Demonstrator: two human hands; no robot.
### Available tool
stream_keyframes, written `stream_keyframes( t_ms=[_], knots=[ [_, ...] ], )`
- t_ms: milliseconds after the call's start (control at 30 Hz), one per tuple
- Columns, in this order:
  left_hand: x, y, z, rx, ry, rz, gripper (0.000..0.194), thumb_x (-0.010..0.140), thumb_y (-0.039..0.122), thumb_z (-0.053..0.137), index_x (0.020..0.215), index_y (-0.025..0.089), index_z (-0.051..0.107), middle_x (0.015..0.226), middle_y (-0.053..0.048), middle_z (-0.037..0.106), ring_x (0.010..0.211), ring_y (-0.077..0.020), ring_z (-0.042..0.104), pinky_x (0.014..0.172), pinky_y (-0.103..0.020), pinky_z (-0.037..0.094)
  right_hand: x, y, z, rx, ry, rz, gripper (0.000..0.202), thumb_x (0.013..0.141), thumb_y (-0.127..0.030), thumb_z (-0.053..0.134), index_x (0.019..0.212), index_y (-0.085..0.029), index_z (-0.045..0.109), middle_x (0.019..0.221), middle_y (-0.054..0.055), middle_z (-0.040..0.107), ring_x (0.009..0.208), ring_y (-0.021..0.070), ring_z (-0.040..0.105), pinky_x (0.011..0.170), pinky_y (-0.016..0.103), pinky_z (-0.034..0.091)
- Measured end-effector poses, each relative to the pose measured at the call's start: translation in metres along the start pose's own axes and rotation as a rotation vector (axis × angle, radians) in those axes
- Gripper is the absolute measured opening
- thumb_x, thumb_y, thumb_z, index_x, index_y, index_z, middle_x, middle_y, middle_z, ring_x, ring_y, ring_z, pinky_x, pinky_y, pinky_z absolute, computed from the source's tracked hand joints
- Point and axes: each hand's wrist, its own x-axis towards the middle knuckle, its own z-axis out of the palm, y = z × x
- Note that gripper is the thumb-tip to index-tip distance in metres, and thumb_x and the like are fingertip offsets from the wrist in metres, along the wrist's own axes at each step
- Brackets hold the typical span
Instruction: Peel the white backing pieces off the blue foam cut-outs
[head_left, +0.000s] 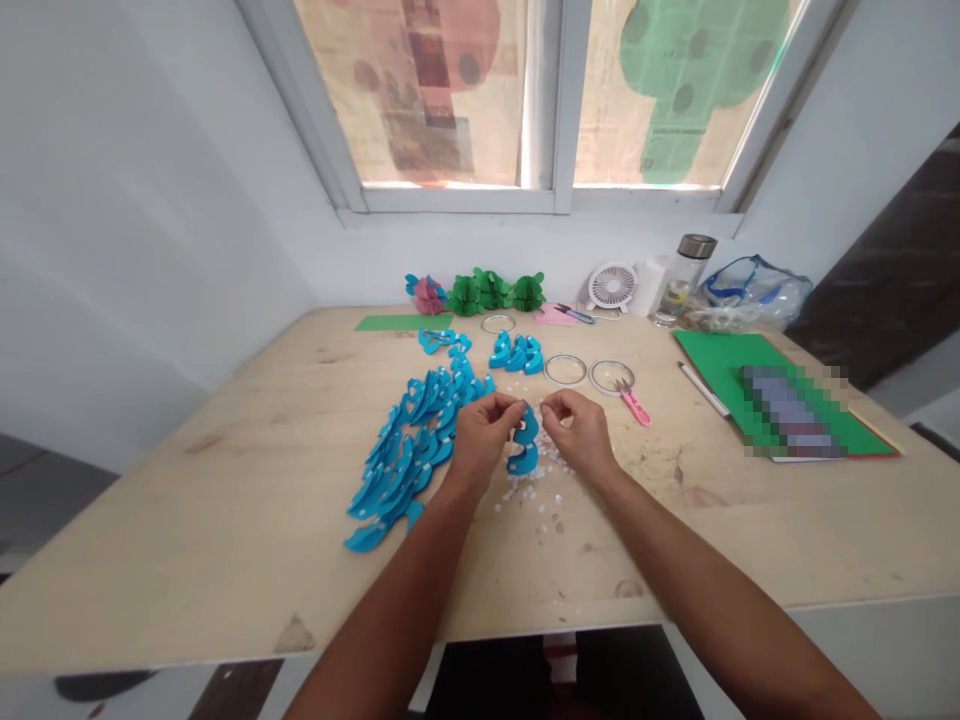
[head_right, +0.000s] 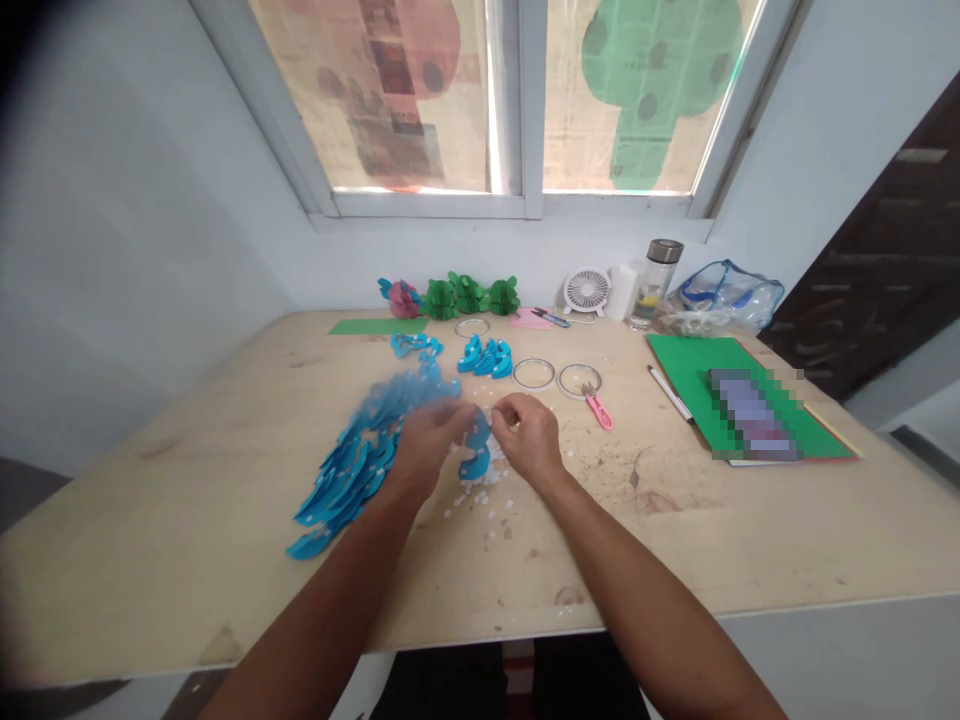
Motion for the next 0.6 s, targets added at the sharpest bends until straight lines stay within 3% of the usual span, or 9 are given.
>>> stream_keyframes(
  t_ms=[200,333,467,600],
  knots=[
    [-0.001,0.0037,-0.001,-0.032,0.029,-0.02,0.018,0.066,0.032,0.063,0.062,0.015,0.061,0.048,0.002,0.055,0.044,-0.0081,0.045,0.044,-0.02,0.033,0.0004,0.0108,0.0015,0.02,-0.041,0.137,0.014,0.071,-0.026,0.053,0.062,-0.018,0.061,0.053,-0.002,0.054,0.051,0.0117,0.047,0.051,0.023,0.036],
    [0.0001,0.0029,-0.0012,-0.063,0.031,-0.04,0.019,0.065,0.034,0.063,0.063,0.015,0.061,0.05,0.003,0.056,0.043,-0.0079,0.044,0.044,-0.02,0.033,0.0025,0.01,0.0014,0.188,-0.068,0.153,0.017,0.068,-0.021,0.055,0.082,-0.019,0.063,0.071,0.0,0.062,0.059,0.0118,0.051,0.057,0.023,0.04],
    [0.0011,0.002,-0.0008,-0.092,0.007,-0.055,0.019,0.065,0.033,0.064,0.063,0.014,0.062,0.05,0.003,0.056,0.044,-0.0075,0.044,0.045,-0.02,0.034,0.0031,0.0044,0.0013,0.391,-0.205,0.204,0.018,0.075,-0.031,0.054,0.073,-0.016,0.063,0.068,0.001,0.062,0.06,0.0123,0.053,0.057,0.023,0.04],
    [0.0007,-0.0001,0.0008,-0.084,-0.014,-0.036,0.019,0.065,0.033,0.064,0.06,0.014,0.061,0.049,0.003,0.054,0.044,-0.0075,0.044,0.045,-0.02,0.034,0.0013,0.0024,0.0043,0.518,-0.307,0.258,0.016,0.072,-0.031,0.058,0.07,-0.015,0.062,0.062,-0.002,0.06,0.054,0.0099,0.05,0.052,0.021,0.038]
  ],
)
